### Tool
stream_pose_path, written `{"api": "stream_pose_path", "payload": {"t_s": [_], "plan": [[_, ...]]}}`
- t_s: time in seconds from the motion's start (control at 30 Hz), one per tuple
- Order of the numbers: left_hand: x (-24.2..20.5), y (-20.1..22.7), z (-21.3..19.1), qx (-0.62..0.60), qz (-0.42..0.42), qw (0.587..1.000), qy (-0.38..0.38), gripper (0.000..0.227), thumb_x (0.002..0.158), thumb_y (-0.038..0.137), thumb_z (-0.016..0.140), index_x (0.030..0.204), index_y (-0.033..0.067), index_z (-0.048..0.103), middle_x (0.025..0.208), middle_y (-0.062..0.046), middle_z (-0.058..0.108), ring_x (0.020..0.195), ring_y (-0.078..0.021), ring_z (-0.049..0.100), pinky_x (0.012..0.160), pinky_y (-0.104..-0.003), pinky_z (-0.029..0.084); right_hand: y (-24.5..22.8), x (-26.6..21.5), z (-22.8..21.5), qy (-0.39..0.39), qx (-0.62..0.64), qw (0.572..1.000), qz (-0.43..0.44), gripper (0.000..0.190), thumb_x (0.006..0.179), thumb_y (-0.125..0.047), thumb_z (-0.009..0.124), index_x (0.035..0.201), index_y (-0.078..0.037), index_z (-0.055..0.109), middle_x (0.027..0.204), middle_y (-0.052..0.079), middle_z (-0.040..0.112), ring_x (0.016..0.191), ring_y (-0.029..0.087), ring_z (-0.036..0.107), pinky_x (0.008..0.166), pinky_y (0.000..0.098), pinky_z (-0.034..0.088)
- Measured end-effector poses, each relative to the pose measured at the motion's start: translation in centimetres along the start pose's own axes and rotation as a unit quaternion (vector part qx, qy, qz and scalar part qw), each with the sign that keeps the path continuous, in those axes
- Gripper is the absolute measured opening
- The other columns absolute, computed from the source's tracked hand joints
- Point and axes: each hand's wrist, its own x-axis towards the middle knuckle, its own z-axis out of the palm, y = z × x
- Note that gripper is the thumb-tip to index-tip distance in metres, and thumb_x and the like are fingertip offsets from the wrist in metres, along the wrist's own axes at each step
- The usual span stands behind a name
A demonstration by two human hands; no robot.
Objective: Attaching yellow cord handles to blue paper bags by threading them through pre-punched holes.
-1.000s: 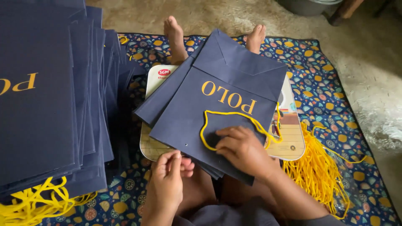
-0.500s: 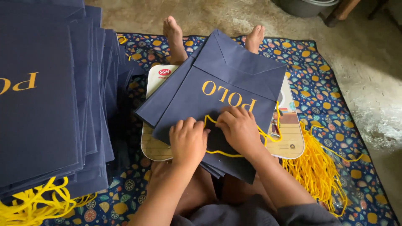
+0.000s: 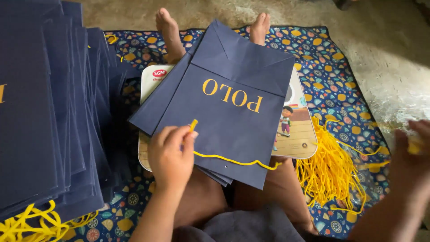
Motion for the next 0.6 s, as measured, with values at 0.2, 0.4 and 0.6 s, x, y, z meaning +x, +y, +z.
{"api": "stream_pose_path", "payload": {"t_s": [0.2,0.4,0.6], "plan": [[-2.4,5.5,-0.9,-0.063,0.1,0.993,0.013,0.009,0.095,0.015,0.075,0.095,0.0075,0.069,0.092,-0.006,0.071,0.076,-0.025,0.065,0.071,-0.04,0.051,-19.9,-1.0,4.4,-0.171,0.455,0.867,0.115,0.026,0.101,-0.016,0.054,0.124,-0.005,0.062,0.13,0.011,0.064,0.128,0.025,0.06,0.114,0.0392,0.046],[-5.6,5.8,-1.3,-0.048,0.127,0.991,-0.008,0.012,0.095,0.008,0.066,0.083,0.0073,0.063,0.083,-0.005,0.063,0.066,-0.0237,0.059,0.063,-0.04,0.046,-30.7,0.2,6.5,-0.283,0.509,0.813,-0.004,0.015,0.094,-0.023,0.071,0.099,-0.01,0.076,0.094,0.006,0.076,0.087,0.018,0.074,0.082,0.0299,0.058],[-8.1,3.6,-2.8,-0.07,-0.152,0.985,-0.051,0.02,0.083,0.025,0.077,0.101,0.0163,0.079,0.081,0.008,0.077,0.068,-0.0085,0.067,0.064,-0.024,0.056,-28.2,6.6,10.0,-0.302,0.535,0.786,0.062,0.01,0.102,-0.013,0.062,0.094,-0.01,0.066,0.089,0.002,0.07,0.073,0.011,0.065,0.065,0.025,0.055]]}}
